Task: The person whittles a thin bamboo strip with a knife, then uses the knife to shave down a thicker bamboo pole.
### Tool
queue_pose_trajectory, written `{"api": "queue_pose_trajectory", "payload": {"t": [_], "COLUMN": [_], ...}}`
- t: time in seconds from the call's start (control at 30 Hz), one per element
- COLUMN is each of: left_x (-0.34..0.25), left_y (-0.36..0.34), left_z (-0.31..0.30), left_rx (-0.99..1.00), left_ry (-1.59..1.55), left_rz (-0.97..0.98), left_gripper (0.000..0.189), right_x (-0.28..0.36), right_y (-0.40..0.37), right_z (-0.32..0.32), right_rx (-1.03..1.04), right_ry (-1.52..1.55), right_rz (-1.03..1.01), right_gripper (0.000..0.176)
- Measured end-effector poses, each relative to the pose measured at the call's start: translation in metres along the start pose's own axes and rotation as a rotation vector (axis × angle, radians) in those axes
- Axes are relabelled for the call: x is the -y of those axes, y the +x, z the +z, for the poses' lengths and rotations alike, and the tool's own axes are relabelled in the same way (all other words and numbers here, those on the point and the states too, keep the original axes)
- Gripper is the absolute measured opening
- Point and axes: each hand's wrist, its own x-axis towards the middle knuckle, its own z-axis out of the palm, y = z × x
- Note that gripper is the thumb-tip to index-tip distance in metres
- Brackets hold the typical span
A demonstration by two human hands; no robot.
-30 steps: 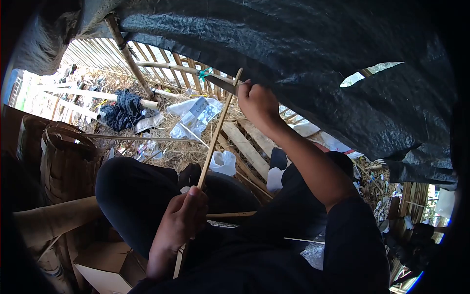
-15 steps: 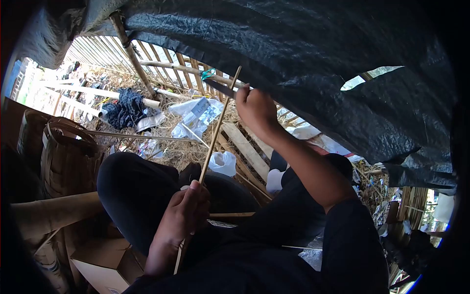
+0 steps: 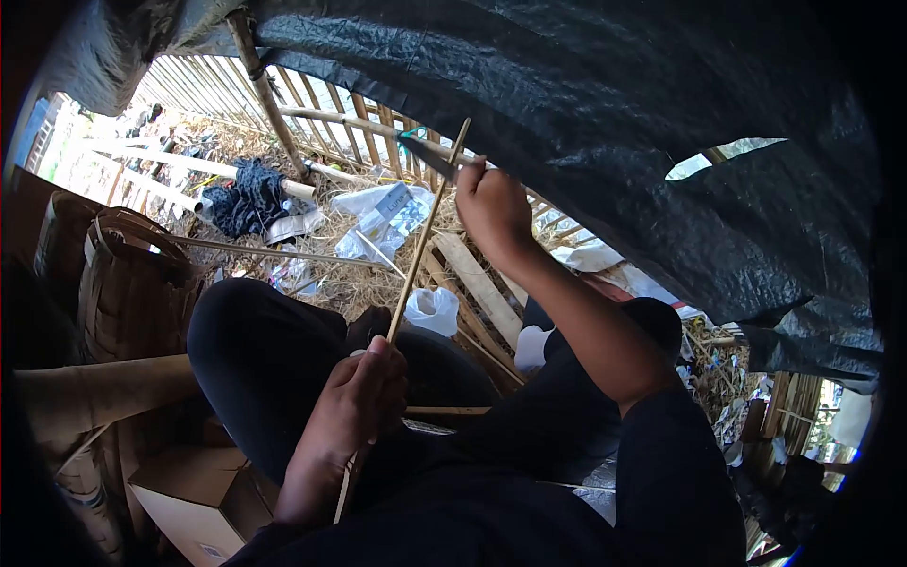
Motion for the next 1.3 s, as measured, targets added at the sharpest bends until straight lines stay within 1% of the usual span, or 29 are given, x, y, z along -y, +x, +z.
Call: {"api": "queue_pose_trajectory", "payload": {"t": [0.03,0.07,0.13,0.17,0.2,0.27,0.3,0.33,0.4,0.47,0.53,0.6,0.63,0.67,0.73,0.77,0.8,0.87,0.9,0.97,1.03,1.07,1.13,1.17,1.2,1.27,1.3], "left_x": [-0.001,0.0,0.002,0.003,0.004,0.002,0.001,0.001,0.002,0.003,0.004,0.0,-0.001,0.0,0.003,0.004,0.004,0.004,0.004,0.005,-0.001,-0.002,-0.002,-0.004,-0.005,-0.007,-0.008], "left_y": [-0.001,-0.001,0.001,0.001,0.002,0.002,0.001,0.0,0.001,0.002,0.002,0.001,0.0,0.0,0.002,0.002,0.001,0.003,0.003,0.002,-0.001,-0.002,-0.003,-0.002,-0.003,-0.006,-0.007], "left_z": [0.0,-0.001,-0.001,-0.002,-0.001,-0.002,-0.003,-0.004,-0.002,-0.002,-0.003,-0.002,-0.002,-0.003,-0.003,-0.004,-0.004,-0.004,-0.004,-0.003,0.0,-0.001,-0.002,-0.001,-0.001,-0.001,0.0], "left_rx": [-0.025,-0.028,-0.016,-0.018,0.0,0.023,-0.002,-0.03,-0.018,0.001,-0.003,-0.031,-0.061,-0.066,0.01,0.008,0.009,0.01,-0.001,-0.011,0.029,0.026,0.02,0.022,0.021,0.013,0.039], "left_ry": [-0.015,-0.016,-0.009,-0.013,-0.024,-0.03,-0.019,-0.011,0.011,0.039,0.04,0.061,0.079,0.078,0.052,0.052,0.057,0.057,0.074,0.1,0.037,0.035,0.046,0.049,0.032,0.012,0.007], "left_rz": [-0.018,-0.02,0.015,0.014,0.009,0.005,0.007,0.005,0.019,0.04,0.003,0.01,0.013,0.008,0.02,0.023,0.014,0.009,0.018,0.015,0.033,0.039,0.015,0.014,0.016,0.019,0.021], "left_gripper": [0.044,0.044,0.044,0.044,0.044,0.044,0.044,0.044,0.045,0.045,0.046,0.047,0.047,0.047,0.048,0.048,0.048,0.048,0.048,0.048,0.047,0.047,0.048,0.048,0.047,0.047,0.047], "right_x": [0.012,0.015,0.004,-0.004,-0.001,0.006,0.018,0.02,0.013,0.006,0.012,0.023,0.024,0.021,0.012,0.008,0.012,0.023,0.024,0.02,0.012,0.014,0.019,0.017,0.02,0.019,0.017], "right_y": [-0.017,-0.027,-0.02,-0.011,-0.003,-0.014,-0.029,-0.042,-0.039,-0.017,-0.022,-0.05,-0.056,-0.052,-0.033,-0.026,-0.035,-0.066,-0.072,-0.059,-0.047,-0.05,-0.068,-0.076,-0.081,-0.076,-0.072], "right_z": [-0.007,-0.003,-0.005,0.003,0.0,0.002,-0.005,-0.001,-0.002,-0.003,-0.008,-0.006,-0.005,-0.005,-0.011,-0.014,-0.014,-0.013,-0.012,-0.022,-0.031,-0.032,-0.039,-0.04,-0.049,-0.06,-0.065], "right_rx": [0.022,0.002,0.024,-0.116,-0.085,-0.067,-0.014,-0.062,-0.072,-0.126,-0.13,-0.031,0.027,0.033,-0.103,-0.103,-0.104,-0.052,-0.063,-0.071,-0.12,-0.121,-0.01,0.06,0.189,0.235,0.237], "right_ry": [-0.071,-0.062,-0.091,-0.078,-0.024,-0.039,-0.069,-0.077,-0.042,-0.086,-0.066,-0.095,-0.079,-0.076,-0.109,-0.079,-0.078,-0.086,-0.054,-0.069,-0.122,-0.12,-0.034,0.07,0.116,0.226,0.228], "right_rz": [-0.057,-0.099,-0.196,-0.208,-0.13,-0.093,-0.164,-0.254,-0.317,-0.201,-0.201,-0.214,-0.196,-0.194,-0.22,-0.248,-0.249,-0.376,-0.412,-0.367,-0.314,-0.32,-0.355,-0.423,-0.481,-0.642,-0.647], "right_gripper": [0.054,0.053,0.053,0.054,0.054,0.055,0.055,0.057,0.056,0.055,0.054,0.054,0.055,0.055,0.054,0.055,0.055,0.055,0.055,0.055,0.055,0.055,0.055,0.054,0.047,0.038,0.038]}}
